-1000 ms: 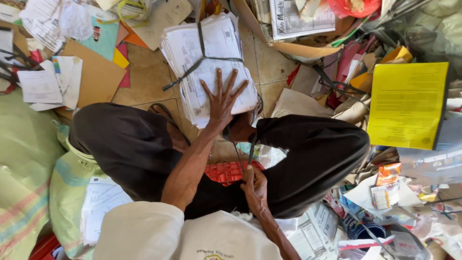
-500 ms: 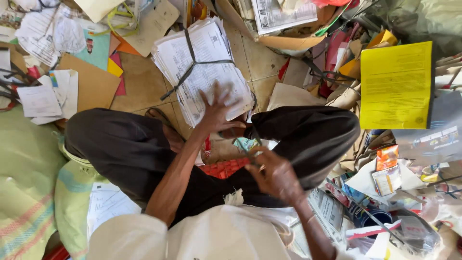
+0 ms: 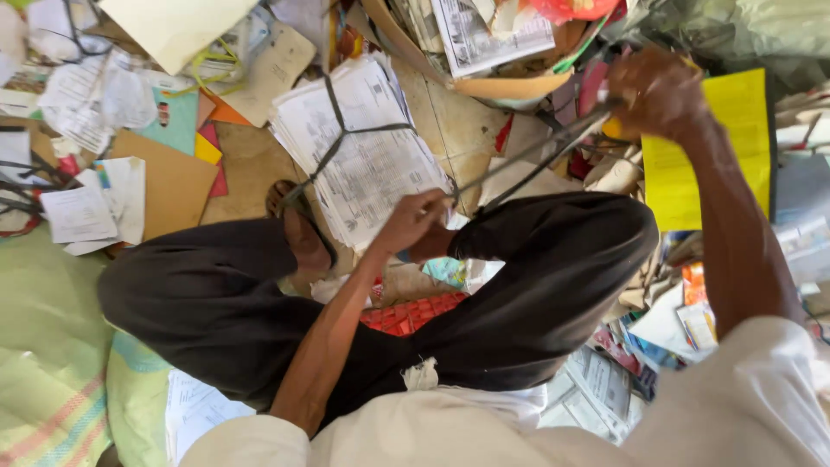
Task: The person sits on the floor and bundles a stack of papers using a black strap. They wrap the strap around the papers, tighten it, and use a red utility knife to cut the excess strap. The person then adjusts the bundle and places it on the floor.
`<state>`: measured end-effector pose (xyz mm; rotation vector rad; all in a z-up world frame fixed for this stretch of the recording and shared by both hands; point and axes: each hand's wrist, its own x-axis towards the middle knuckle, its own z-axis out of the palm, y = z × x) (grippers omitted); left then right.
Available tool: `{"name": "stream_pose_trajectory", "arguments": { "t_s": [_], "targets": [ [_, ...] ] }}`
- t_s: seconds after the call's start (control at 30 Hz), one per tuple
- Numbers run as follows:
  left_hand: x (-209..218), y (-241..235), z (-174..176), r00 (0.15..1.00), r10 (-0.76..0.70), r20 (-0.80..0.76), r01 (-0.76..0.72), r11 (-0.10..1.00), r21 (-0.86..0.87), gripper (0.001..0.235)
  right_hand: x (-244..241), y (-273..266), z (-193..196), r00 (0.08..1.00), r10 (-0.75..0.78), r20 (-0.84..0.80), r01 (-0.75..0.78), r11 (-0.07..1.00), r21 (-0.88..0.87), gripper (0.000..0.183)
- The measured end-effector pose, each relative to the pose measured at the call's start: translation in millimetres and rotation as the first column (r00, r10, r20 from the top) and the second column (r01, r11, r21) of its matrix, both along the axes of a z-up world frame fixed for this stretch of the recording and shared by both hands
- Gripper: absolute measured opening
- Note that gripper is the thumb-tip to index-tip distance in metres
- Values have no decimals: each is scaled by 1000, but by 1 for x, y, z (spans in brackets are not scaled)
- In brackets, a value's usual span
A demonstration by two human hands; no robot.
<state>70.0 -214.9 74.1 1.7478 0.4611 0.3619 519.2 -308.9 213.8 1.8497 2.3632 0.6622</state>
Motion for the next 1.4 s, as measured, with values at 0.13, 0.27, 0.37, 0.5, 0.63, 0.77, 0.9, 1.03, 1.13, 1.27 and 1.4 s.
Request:
{"name": "stream_pose_trajectory", "arguments": {
  "t_s": [0.13, 0.27, 0.37, 0.5, 0.63, 0.77, 0.9, 1.03, 1.13, 1.27, 1.4],
  "targets": [
    [-33, 27, 45, 999, 50, 10, -49, 996, -73, 14, 61, -28, -17, 958, -220, -185, 233, 971, 51, 26],
    [-24, 20, 45, 995, 67, 69, -61, 995, -77, 23, 85, -11, -53, 271, -10, -962, 252, 966, 61, 24],
    [-10, 18, 36, 989, 126, 73, -119, 988, -94, 16, 5, 17, -42, -562, 165, -811, 349, 936, -51, 13],
    [-39, 24, 31, 972, 233, 4, -217, 912, -349, 27, -29, 20, -200, -415, -121, -901, 249, 938, -241, 26],
    [-39, 39, 17, 951, 307, 25, -281, 899, -337, 29, -61, -85, -311, 842, -482, -243, 395, 857, -331, 33],
    [-45, 64, 38, 967, 256, 4, -239, 906, -351, 32, 18, -123, -259, 366, -797, -480, 770, 550, -324, 53],
    [-37, 76, 76, 1000, 22, -7, -23, 945, -327, 37, 74, -101, -22, 286, -499, -818, 224, 865, -449, 37],
    [-17, 109, 67, 995, -84, 44, 91, 979, -183, 29, 71, -78, 59, 253, -442, -861, 58, 895, -443, 45],
    [-15, 145, 119, 989, -94, 117, 122, 957, -264, 22, -50, -18, 116, 275, -148, -950, 48, 989, -140, 10],
    [-27, 202, 173, 990, -2, 140, 44, 953, -299, 26, -175, 75, 126, 611, 62, -789, 38, 994, 107, 9],
    [-54, 255, 123, 971, 238, -27, -228, 888, -399, 6, -239, 74, 102, 567, 80, -820, 30, 993, 118, 51]
  ]
}}
